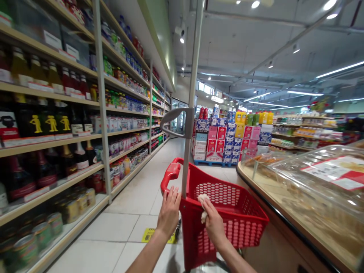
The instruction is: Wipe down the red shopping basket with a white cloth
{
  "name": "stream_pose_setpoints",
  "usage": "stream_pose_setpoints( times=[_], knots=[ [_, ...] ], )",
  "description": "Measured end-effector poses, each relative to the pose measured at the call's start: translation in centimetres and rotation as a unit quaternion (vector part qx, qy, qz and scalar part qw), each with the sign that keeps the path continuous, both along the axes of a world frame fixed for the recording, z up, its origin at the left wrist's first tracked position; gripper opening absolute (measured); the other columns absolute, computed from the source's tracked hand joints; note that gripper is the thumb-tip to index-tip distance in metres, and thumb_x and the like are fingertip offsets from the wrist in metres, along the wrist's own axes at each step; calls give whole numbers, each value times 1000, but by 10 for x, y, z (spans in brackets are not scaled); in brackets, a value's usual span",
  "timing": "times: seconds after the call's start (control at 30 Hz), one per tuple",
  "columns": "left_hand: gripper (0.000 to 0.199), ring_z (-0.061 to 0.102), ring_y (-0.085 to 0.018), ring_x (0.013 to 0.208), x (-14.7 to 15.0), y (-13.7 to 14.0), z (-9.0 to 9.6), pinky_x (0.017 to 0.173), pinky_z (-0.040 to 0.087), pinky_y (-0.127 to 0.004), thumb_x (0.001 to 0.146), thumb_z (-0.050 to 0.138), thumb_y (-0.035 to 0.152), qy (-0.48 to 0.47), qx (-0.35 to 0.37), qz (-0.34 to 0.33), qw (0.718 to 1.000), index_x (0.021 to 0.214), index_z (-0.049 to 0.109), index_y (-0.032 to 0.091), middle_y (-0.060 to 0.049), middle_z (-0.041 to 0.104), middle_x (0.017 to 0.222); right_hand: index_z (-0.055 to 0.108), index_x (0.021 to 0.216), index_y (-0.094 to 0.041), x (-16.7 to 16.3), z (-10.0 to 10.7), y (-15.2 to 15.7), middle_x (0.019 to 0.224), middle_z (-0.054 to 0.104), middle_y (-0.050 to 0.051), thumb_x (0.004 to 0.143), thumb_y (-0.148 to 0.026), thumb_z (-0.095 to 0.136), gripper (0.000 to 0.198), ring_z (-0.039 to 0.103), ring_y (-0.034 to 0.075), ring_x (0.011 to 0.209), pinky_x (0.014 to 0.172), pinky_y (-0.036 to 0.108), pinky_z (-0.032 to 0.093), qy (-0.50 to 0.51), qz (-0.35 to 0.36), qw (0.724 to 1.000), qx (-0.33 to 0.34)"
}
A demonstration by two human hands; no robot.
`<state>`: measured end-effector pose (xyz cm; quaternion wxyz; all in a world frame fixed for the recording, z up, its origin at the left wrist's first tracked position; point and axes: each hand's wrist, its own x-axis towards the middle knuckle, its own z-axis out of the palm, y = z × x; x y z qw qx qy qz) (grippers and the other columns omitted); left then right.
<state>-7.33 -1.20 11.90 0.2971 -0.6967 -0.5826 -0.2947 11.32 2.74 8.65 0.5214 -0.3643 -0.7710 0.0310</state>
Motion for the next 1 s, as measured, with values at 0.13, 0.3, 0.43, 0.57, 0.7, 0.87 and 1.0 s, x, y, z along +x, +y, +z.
stream_pose_setpoints(
  times=[0.13,0.3,0.43,0.57,0.7,0.87,1.0],
  knots=[
    [57,27,-23,127,6,2,-3,105,23,-42,64,35,0,0,-6,9,1000,119,47,12,-10,43,131,41,126,-24,-26,93,-1,131,42,2,79,-3,32,53,36,17,122,101,39,35,44,18,992,120],
    [58,27,-25,126,5,4,-1,104,23,-44,64,35,1,4,-26,3,1000,120,45,10,-11,43,131,46,123,-22,-57,165,10,131,42,2,84,-8,34,43,21,19,129,106,43,24,-79,43,966,243],
    [54,30,-25,125,6,3,1,104,24,-44,66,36,2,-1,-38,6,999,118,48,8,-13,44,129,43,125,-20,-47,106,13,123,52,3,85,-8,34,42,31,16,125,106,38,27,-249,108,933,238],
    [58,26,-24,127,7,3,2,105,23,-43,64,37,1,4,-56,6,998,122,43,9,-12,41,132,41,126,-19,-43,84,15,125,49,3,85,-8,36,43,33,16,123,106,39,25,-308,96,915,242],
    [55,27,-24,127,7,4,3,104,22,-45,64,39,4,-5,-79,21,997,119,46,9,-13,45,129,38,128,-17,-45,86,18,128,46,5,84,-9,39,45,28,18,126,106,40,26,-243,59,934,255],
    [57,28,-21,126,8,1,4,105,21,-41,65,37,1,-9,-66,14,998,119,46,13,-9,45,130,39,127,-23,-41,25,3,125,49,5,84,-9,37,45,36,17,122,99,38,38,-130,60,965,219],
    [50,35,-22,123,8,1,7,104,25,-42,68,35,3,-20,-48,22,998,115,51,13,-10,50,125,46,122,-22,-49,1,-4,124,50,8,82,-8,39,43,42,19,118,96,39,40,-46,16,988,149]
  ],
)
